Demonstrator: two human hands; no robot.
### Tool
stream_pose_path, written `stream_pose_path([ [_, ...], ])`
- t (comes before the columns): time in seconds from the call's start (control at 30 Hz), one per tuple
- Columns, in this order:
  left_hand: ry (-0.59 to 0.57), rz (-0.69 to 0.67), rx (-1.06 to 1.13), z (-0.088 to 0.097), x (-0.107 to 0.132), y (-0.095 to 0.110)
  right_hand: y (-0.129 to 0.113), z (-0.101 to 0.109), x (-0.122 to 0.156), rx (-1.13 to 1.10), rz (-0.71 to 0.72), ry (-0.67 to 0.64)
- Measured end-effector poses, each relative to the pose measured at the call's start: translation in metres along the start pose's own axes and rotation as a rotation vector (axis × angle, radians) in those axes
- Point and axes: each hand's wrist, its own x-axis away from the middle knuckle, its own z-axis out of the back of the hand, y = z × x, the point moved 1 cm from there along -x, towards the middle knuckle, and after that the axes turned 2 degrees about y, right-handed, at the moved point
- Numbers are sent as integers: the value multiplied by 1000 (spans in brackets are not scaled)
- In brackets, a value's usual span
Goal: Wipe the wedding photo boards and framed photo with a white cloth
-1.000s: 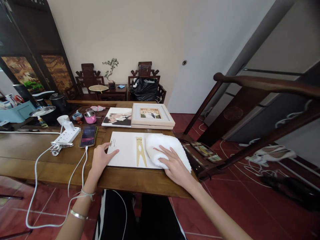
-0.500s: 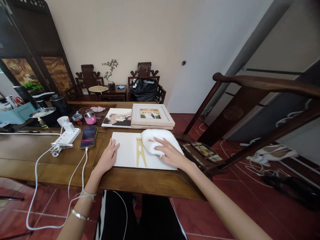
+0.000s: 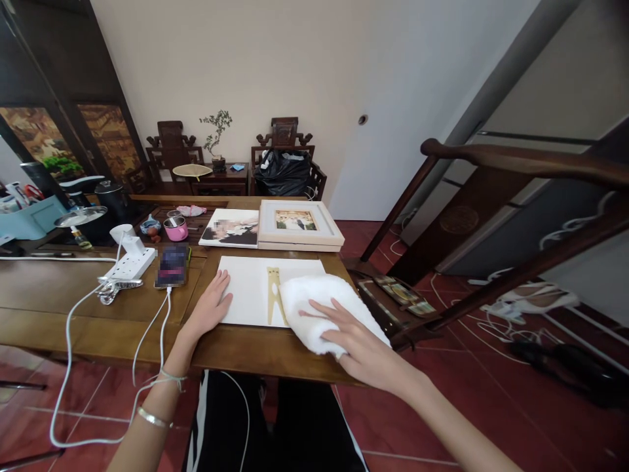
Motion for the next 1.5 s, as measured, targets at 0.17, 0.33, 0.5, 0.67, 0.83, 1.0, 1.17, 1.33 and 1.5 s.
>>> stream_pose_path([
  [0.17, 17, -28, -47, -1, 2, 3, 15, -2, -8, 10, -47, 43],
  [0.33, 5, -37, -56, 0, 2, 3, 63, -9, -55, 24, -101, 118],
  [0.5, 6, -25, -54, 2, 2, 3, 87, -11, -85, 22, -146, 153],
  [0.67, 15, -28, -53, -1, 1, 2, 60, -10, -56, 42, -130, 129],
  [0.83, 42, -46, -48, -3, 1, -1, 9, 0, -3, -2, -85, 60],
  [1.0, 42, -51, -44, -3, 1, -1, -9, 6, 16, -18, -93, 21],
  [1.17, 41, -47, -42, -2, 1, 0, 32, 2, -19, 18, -199, 41],
  [1.33, 26, -36, -33, 0, 2, 2, 83, 1, -77, 61, -274, 72],
  [1.5, 29, -28, -23, 1, 2, 3, 96, 3, -99, 69, -275, 83],
])
